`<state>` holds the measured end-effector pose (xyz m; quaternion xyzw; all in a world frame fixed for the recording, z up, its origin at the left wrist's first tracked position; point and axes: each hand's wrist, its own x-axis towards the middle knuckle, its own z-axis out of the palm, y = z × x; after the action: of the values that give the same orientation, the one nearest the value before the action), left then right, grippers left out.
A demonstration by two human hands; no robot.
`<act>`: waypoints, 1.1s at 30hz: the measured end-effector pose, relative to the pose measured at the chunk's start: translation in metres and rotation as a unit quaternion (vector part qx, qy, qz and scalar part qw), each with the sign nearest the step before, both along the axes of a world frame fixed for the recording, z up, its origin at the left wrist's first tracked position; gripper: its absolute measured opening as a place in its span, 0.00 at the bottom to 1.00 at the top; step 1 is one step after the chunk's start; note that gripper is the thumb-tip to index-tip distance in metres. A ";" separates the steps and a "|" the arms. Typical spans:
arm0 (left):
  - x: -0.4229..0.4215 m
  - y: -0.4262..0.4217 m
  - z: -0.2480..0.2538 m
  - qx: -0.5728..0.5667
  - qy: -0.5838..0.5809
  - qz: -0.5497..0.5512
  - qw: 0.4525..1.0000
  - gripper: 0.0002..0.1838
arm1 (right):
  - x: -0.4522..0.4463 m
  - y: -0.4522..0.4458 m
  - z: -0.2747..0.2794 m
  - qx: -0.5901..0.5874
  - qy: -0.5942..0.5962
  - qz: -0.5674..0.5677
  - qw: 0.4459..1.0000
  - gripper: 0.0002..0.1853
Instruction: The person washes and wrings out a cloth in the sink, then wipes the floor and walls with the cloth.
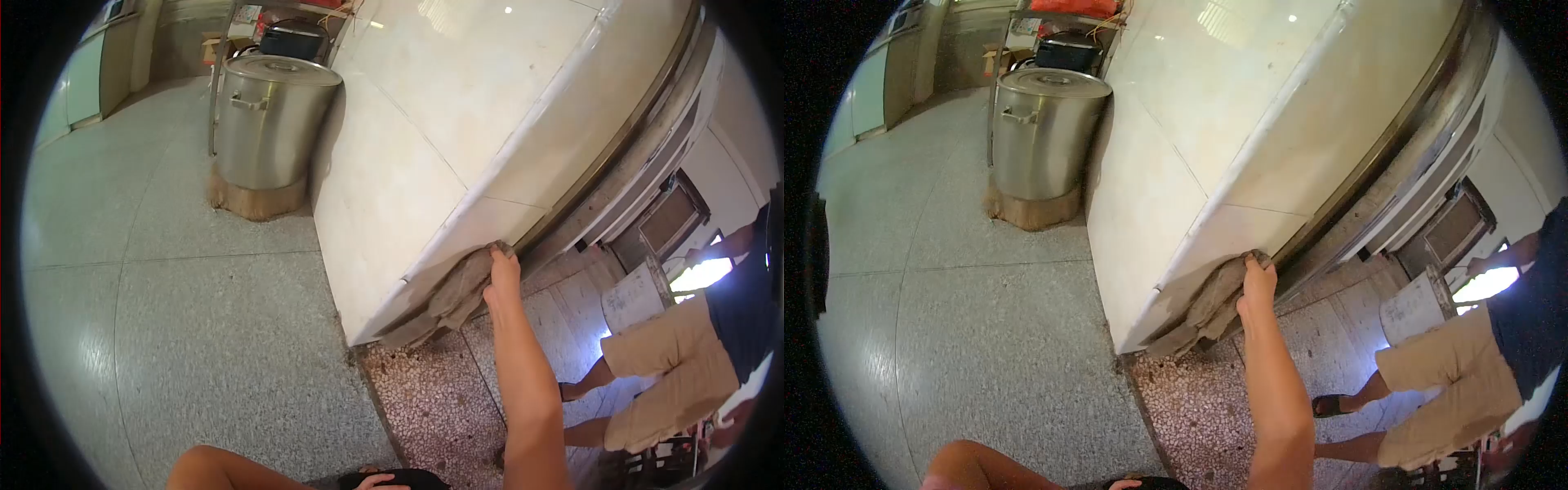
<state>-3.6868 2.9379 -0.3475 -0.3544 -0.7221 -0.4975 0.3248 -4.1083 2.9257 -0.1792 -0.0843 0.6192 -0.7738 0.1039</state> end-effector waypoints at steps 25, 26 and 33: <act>0.002 0.004 -0.002 -0.010 0.023 0.023 0.999 0.27 | 0.002 -0.001 -0.010 0.203 0.182 -0.163 0.948 0.15; 0.003 0.002 0.000 -0.009 0.010 0.016 1.000 0.27 | 0.000 0.003 -0.014 0.202 0.182 -0.166 0.948 0.15; 0.001 -0.002 -0.003 0.009 0.005 0.025 1.000 0.28 | 0.020 -0.012 -0.005 0.220 0.295 -0.199 0.908 0.15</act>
<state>-3.6854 2.9361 -0.3508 -0.3358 -0.7246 -0.4942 0.3435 -4.0887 2.9133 -0.1846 -0.1587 0.7800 -0.5624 -0.2238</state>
